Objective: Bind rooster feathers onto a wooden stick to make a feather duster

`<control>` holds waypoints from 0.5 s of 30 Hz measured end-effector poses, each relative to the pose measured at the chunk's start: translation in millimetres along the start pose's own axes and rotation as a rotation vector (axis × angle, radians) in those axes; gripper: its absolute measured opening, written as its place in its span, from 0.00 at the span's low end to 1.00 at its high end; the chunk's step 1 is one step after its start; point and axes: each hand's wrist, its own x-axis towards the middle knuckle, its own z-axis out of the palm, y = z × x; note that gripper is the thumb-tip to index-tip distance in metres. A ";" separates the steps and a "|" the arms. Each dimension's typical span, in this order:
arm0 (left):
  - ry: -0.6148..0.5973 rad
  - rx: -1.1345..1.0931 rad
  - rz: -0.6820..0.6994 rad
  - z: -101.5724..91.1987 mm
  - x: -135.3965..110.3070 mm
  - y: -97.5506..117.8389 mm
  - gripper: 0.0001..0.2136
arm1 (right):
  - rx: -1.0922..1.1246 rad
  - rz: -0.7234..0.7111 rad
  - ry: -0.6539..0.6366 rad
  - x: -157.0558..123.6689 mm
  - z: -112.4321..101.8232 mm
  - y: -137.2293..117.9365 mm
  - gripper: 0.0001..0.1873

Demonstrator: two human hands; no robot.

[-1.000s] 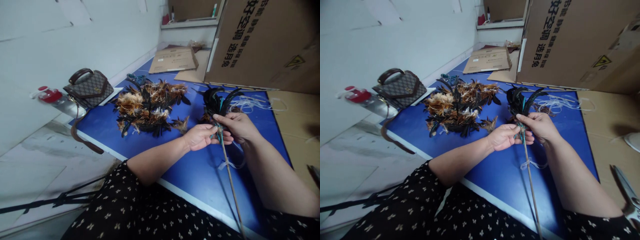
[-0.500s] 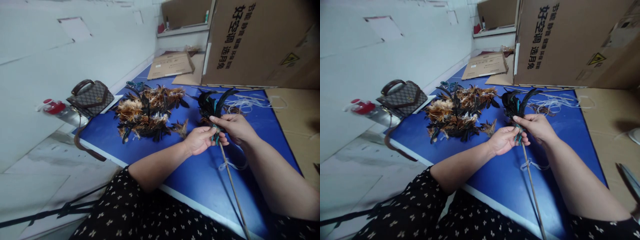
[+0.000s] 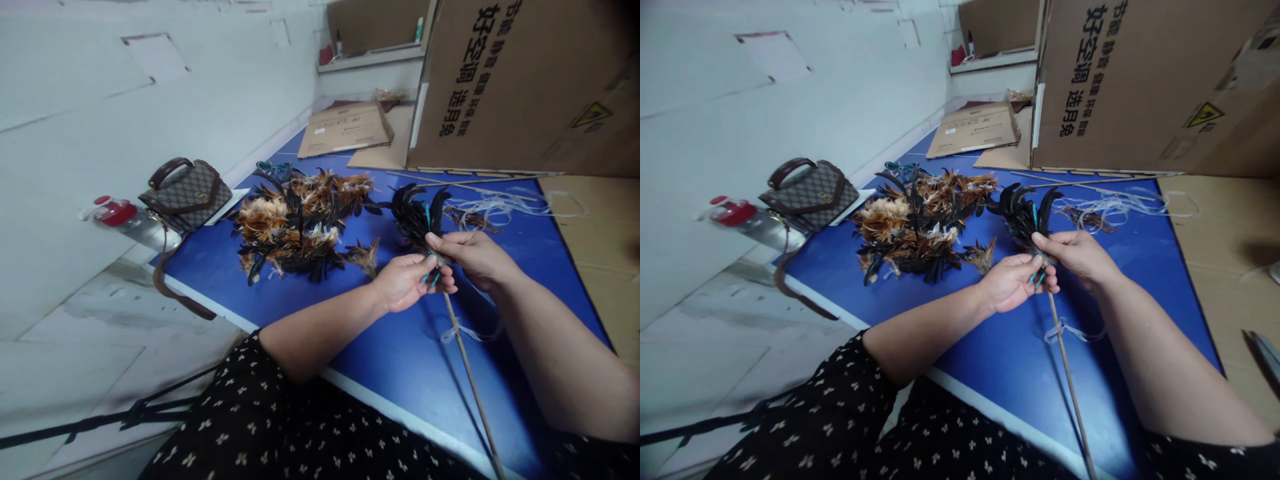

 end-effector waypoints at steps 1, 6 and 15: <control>-0.002 -0.007 -0.001 0.1 0.4 -0.1 0.11 | 0.033 0.017 -0.006 -0.6 1.4 0.4 0.38; 0.014 -0.040 -0.001 0.5 1.9 -0.8 0.10 | 0.141 0.077 -0.021 -2.8 9.7 1.0 0.39; 0.070 0.022 0.084 -1.3 5.9 -5.8 0.15 | -0.229 -0.099 0.095 -4.4 9.0 -3.9 0.36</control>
